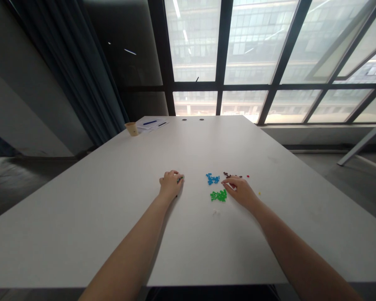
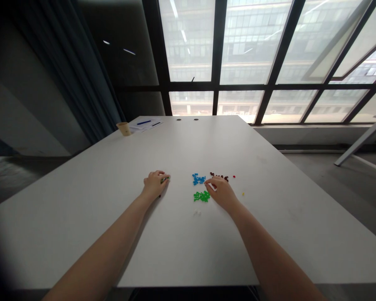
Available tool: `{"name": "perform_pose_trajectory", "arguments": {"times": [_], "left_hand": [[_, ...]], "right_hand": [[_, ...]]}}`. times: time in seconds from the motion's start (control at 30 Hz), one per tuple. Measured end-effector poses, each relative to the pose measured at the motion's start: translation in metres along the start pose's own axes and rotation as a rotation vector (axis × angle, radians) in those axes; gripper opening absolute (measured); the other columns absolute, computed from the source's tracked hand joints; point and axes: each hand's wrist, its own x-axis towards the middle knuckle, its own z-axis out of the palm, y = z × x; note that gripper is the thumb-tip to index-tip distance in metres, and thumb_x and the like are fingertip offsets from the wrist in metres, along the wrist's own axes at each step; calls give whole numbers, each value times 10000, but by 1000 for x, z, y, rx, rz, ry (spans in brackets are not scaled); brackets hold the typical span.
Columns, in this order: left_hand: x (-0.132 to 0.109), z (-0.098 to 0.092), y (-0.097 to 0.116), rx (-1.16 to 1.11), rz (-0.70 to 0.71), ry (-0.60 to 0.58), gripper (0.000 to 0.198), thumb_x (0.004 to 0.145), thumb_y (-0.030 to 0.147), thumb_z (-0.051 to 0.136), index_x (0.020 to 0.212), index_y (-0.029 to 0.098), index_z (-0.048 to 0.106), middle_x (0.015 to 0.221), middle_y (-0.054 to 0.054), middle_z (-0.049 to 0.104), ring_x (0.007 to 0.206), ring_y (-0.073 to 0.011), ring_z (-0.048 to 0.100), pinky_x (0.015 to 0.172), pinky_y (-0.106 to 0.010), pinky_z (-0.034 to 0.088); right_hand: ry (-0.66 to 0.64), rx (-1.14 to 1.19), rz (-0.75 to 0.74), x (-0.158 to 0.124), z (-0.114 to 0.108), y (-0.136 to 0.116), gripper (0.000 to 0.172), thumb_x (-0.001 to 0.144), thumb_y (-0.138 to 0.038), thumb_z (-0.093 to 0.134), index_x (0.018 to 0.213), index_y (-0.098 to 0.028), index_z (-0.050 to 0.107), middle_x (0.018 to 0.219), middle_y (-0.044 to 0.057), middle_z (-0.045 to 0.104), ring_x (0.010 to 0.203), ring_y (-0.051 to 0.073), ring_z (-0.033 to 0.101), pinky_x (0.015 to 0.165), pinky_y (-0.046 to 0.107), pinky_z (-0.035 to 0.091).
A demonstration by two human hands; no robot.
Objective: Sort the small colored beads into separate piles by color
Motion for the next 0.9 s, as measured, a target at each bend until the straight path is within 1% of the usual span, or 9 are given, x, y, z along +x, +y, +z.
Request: {"name": "perform_pose_trajectory", "arguments": {"times": [0.23, 0.43, 0.6, 0.7, 0.77, 0.83, 0.9], "left_hand": [[1, 1, -1, 44, 56, 35, 253, 785, 240, 421, 892, 234, 650, 981, -79, 602, 979, -260, 447, 751, -387, 319], [0, 0, 2, 44, 59, 49, 223, 768, 202, 416, 861, 201, 618, 953, -79, 604, 962, -248, 463, 755, -373, 323], [-1, -3, 4, 12, 41, 40, 212, 777, 229, 412, 842, 197, 610, 955, -84, 605, 972, -249, 470, 769, -374, 334], [1, -4, 2, -87, 33, 50, 206, 769, 232, 425, 841, 195, 615, 948, -86, 614, 962, -239, 485, 792, -362, 345], [2, -3, 0, -208, 18, 56, 191, 757, 238, 445, 821, 192, 619, 913, -81, 624, 911, -221, 511, 799, -342, 355], [3, -2, -2, -383, -11, 68, 172, 737, 253, 473, 793, 190, 623, 852, -71, 632, 828, -200, 538, 776, -318, 372], [4, -2, -3, -606, -82, 66, 150, 704, 273, 515, 762, 184, 621, 784, -60, 633, 750, -181, 552, 727, -295, 387]], "right_hand": [[-9, -7, -1, 0, 0, 0, 196, 779, -233, 476, 799, -175, 661, 646, 21, 556, 582, 117, 470, 598, 248, 382], [-10, -10, -7, 0, 1, 0, 199, 781, -236, 473, 790, -174, 662, 631, 16, 543, 581, 116, 471, 598, 246, 381], [-10, -16, -8, 0, -1, 0, 197, 782, -244, 476, 788, -178, 661, 618, 12, 537, 577, 118, 470, 597, 249, 381], [-10, -16, -10, 0, -1, 0, 203, 787, -251, 471, 792, -181, 661, 619, 13, 535, 581, 119, 473, 595, 248, 383], [-8, -14, -17, 0, -1, 0, 207, 789, -258, 468, 793, -184, 661, 616, 13, 536, 580, 120, 474, 591, 248, 384], [-4, -12, -19, 0, -1, 1, 207, 787, -260, 469, 791, -186, 662, 613, 13, 540, 580, 121, 476, 593, 250, 387], [2, -3, -17, 0, -1, 1, 202, 782, -258, 473, 788, -188, 663, 625, 15, 557, 585, 122, 481, 602, 254, 392]]}}
